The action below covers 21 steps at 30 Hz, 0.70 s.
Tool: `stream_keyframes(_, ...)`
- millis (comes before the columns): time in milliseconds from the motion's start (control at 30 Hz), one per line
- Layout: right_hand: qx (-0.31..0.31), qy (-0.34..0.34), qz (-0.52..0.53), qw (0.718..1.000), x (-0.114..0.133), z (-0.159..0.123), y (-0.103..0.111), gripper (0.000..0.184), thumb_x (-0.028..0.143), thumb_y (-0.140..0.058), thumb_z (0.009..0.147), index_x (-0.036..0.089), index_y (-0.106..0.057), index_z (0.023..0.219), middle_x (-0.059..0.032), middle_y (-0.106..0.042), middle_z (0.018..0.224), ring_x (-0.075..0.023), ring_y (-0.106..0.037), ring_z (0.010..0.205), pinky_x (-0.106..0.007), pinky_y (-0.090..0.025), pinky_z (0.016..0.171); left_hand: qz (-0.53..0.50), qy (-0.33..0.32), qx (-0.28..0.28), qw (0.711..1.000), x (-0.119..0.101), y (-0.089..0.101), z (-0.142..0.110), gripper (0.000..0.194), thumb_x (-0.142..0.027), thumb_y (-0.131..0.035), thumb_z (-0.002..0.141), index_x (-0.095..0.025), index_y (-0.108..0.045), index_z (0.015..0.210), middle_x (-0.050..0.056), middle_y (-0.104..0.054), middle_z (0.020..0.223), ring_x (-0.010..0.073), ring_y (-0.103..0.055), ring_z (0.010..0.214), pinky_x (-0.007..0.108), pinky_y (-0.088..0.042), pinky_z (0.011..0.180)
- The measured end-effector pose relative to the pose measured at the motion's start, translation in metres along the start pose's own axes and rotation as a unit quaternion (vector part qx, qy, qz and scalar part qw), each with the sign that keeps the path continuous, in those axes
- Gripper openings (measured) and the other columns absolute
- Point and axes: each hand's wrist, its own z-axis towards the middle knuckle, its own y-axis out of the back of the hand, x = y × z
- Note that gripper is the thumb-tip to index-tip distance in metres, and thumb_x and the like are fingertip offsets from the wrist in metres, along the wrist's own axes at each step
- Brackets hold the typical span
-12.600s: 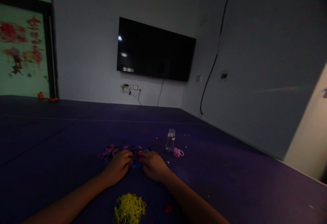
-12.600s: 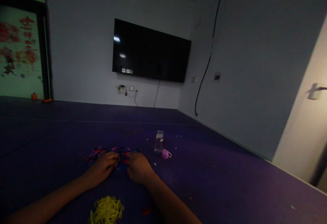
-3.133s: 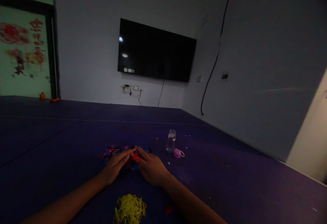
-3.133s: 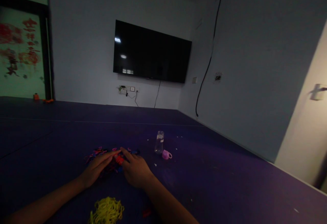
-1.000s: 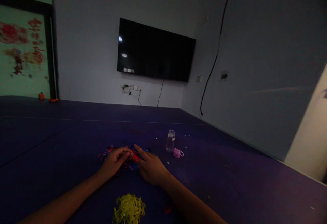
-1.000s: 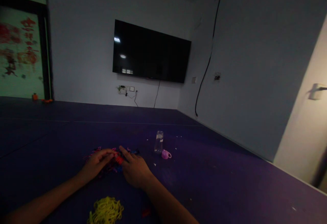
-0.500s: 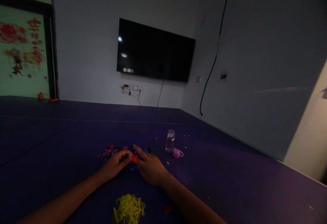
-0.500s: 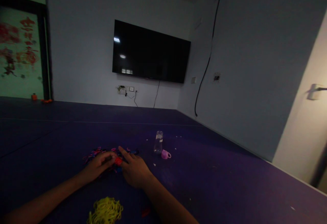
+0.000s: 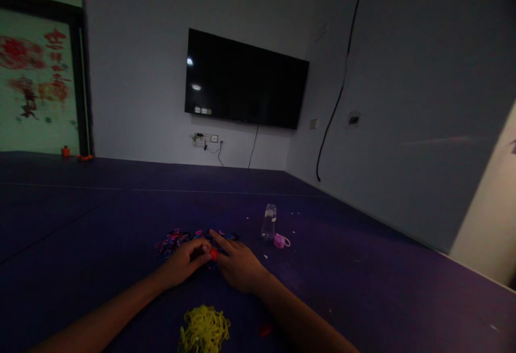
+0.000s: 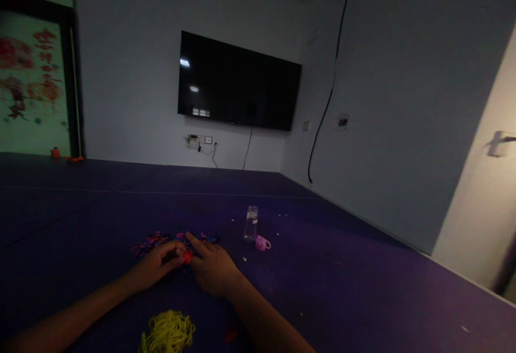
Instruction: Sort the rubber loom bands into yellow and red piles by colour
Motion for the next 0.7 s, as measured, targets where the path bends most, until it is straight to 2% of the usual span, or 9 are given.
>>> stream_keyframes(200, -0.002, -0.006, 0.006, 1.0, 0.0009, -0.0003, 0.0009, 0.042, 0.018, -0.045, 0.086, 0.022, -0.044, 0.127, -0.0096, -0.016, 0.151, -0.0257, -0.044, 0.122, -0.041, -0.041, 0.096, 0.014, 0.004, -0.008, 1.0, -0.0065, 0.0005, -0.0004, 0.027, -0.043, -0.048, 0.085, -0.018, -0.057, 0.085, 0.001, -0.061, 0.077, 0.0189, -0.058, 0.074, 0.028, -0.045, 0.068)
stream_keyframes(300, -0.018, -0.026, 0.02, 0.999, 0.0022, -0.0006, 0.0027, 0.041, 0.017, -0.045, 0.084, 0.021, -0.044, 0.125, -0.0103, -0.021, 0.149, -0.0247, -0.048, 0.118, -0.041, -0.043, 0.093, 0.014, 0.004, -0.019, 1.0, -0.0078, -0.0001, 0.0009, 0.028, -0.043, -0.047, 0.085, -0.019, -0.06, 0.091, 0.003, -0.065, 0.084, 0.0201, -0.06, 0.079, 0.029, -0.046, 0.072)
stream_keyframes(433, -0.029, -0.04, 0.031, 0.998, 0.0047, -0.0011, 0.0064, 0.035, 0.018, -0.045, 0.084, 0.019, -0.049, 0.119, -0.0112, -0.031, 0.145, -0.0248, -0.049, 0.116, -0.04, -0.044, 0.092, 0.023, 0.02, -0.063, 0.998, -0.0055, -0.0001, 0.0029, 0.031, -0.043, -0.045, 0.086, -0.02, -0.062, 0.098, 0.005, -0.068, 0.094, 0.0219, -0.062, 0.086, 0.031, -0.047, 0.077)
stream_keyframes(533, -0.032, -0.048, 0.04, 0.998, 0.0055, -0.0017, 0.0069, 0.025, 0.02, -0.045, 0.085, 0.017, -0.054, 0.108, -0.0119, -0.036, 0.142, -0.0244, -0.049, 0.116, -0.039, -0.043, 0.092, 0.047, 0.037, -0.096, 0.994, -0.0038, 0.0004, 0.0037, 0.034, -0.043, -0.042, 0.087, -0.019, -0.064, 0.097, 0.004, -0.069, 0.091, 0.0219, -0.062, 0.084, 0.031, -0.047, 0.077)
stream_keyframes(700, -0.058, -0.065, 0.073, 0.994, 0.0018, -0.0022, 0.0005, 0.017, 0.023, -0.051, 0.083, 0.018, -0.055, 0.098, -0.0109, -0.045, 0.135, -0.0231, -0.052, 0.112, -0.037, -0.044, 0.091, 0.065, 0.026, -0.078, 0.994, -0.0057, 0.0006, 0.0033, 0.034, -0.042, -0.041, 0.086, -0.019, -0.066, 0.089, 0.003, -0.069, 0.082, 0.0206, -0.062, 0.078, 0.028, -0.047, 0.071)
